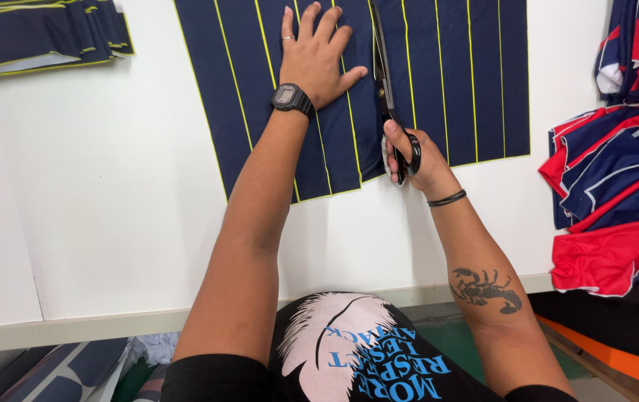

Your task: The person uses shears to cut a large piece of dark blue fabric with yellow vertical lines into multiple vertical strips on a white table. The person holds the fabric with the left hand and cuts along the lines with the right hand, then stacks the cut pieces to the left.

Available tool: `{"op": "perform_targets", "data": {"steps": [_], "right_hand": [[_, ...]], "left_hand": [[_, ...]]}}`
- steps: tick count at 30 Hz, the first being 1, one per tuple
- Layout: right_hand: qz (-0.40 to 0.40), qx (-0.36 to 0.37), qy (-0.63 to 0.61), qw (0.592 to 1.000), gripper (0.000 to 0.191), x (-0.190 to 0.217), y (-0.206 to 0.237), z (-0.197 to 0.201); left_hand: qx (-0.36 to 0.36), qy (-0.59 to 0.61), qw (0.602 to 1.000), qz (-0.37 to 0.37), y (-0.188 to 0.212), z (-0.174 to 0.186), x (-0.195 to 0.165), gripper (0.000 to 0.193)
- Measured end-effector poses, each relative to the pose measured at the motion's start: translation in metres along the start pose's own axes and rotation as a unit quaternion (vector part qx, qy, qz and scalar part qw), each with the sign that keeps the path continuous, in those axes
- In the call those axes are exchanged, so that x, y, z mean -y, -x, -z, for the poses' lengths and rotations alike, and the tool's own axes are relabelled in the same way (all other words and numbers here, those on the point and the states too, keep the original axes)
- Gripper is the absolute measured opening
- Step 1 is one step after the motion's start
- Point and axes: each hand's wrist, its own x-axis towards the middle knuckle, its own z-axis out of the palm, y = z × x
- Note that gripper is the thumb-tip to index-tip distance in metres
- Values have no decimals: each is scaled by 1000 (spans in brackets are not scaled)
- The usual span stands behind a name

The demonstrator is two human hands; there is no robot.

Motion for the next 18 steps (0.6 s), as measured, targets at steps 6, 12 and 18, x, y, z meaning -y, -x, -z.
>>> {"op": "perform_targets", "data": {"steps": [6, 12, 18], "right_hand": [[-9, -18, 15, 1000, 54, 1, -1, -3], [-24, 0, 15, 1000, 58, 10, 5, -5], [-25, 9, 20, 999, 62, 25, -3, -6]], "left_hand": [[9, -2, 1000, 7, -1, 7, -3, 67], [17, -5, 1000, 13, -3, 18, -7, 68], [27, -3, 999, 23, -3, 26, -11, 68]]}}
